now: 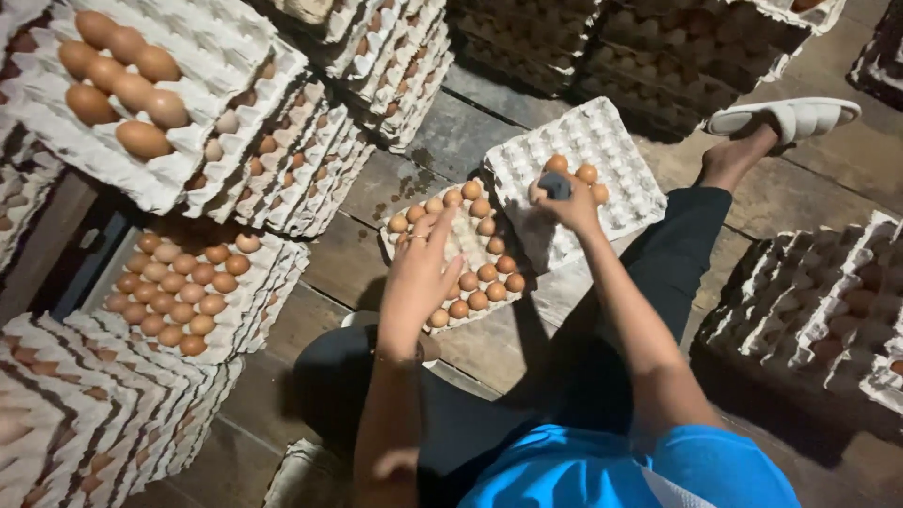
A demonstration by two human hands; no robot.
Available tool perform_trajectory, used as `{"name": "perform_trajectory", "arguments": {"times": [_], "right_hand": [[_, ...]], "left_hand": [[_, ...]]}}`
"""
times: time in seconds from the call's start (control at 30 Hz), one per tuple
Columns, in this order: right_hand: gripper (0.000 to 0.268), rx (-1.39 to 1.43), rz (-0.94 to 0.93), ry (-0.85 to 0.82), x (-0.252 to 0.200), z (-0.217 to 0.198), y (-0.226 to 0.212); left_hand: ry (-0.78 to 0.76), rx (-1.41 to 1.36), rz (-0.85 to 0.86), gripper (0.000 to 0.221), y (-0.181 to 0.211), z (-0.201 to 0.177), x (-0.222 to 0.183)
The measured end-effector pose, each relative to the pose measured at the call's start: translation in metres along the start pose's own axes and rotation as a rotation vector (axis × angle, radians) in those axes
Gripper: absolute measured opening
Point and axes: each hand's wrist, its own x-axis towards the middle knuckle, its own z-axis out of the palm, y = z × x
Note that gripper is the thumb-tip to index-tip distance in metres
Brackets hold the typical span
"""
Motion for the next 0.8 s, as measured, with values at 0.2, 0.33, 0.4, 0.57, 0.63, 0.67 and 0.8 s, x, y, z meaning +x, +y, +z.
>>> {"name": "perform_trajectory", "arguments": {"times": [0.2,0.33,0.4,0.57,0.63,0.67,0.8], "right_hand": [[0.057,-0.501,-0.087,0.018,0.046,0.009,0.037],[0.061,-0.789,-0.346,0.038,0.050,0.021,0.040],[0.061,-0.890,-0.410,0.049,0.055,0.029,0.052],[0.050,-0.969,-0.428,0.092,0.067,0.044,0.072],[0.045,-0.976,-0.440,0.133,0.060,0.048,0.062],[0.040,-0.974,-0.528,0.233,0.056,0.054,0.058],[0.017,-0.744,-0.726,0.137,0.029,0.098,0.044]], "left_hand": [[-0.140,0.053,-0.089,0.065,-0.020,0.027,0.002],[-0.191,0.063,-0.113,0.067,-0.039,0.044,0.003],[-0.232,0.059,-0.153,0.069,-0.052,0.049,0.001],[0.069,0.117,-0.213,0.063,-0.036,-0.016,-0.012],[0.317,0.315,-0.131,0.056,-0.040,-0.022,-0.020],[0.392,0.359,-0.157,0.055,-0.041,-0.027,-0.023],[0.536,0.360,-0.251,0.056,-0.039,-0.034,-0.026]]}}
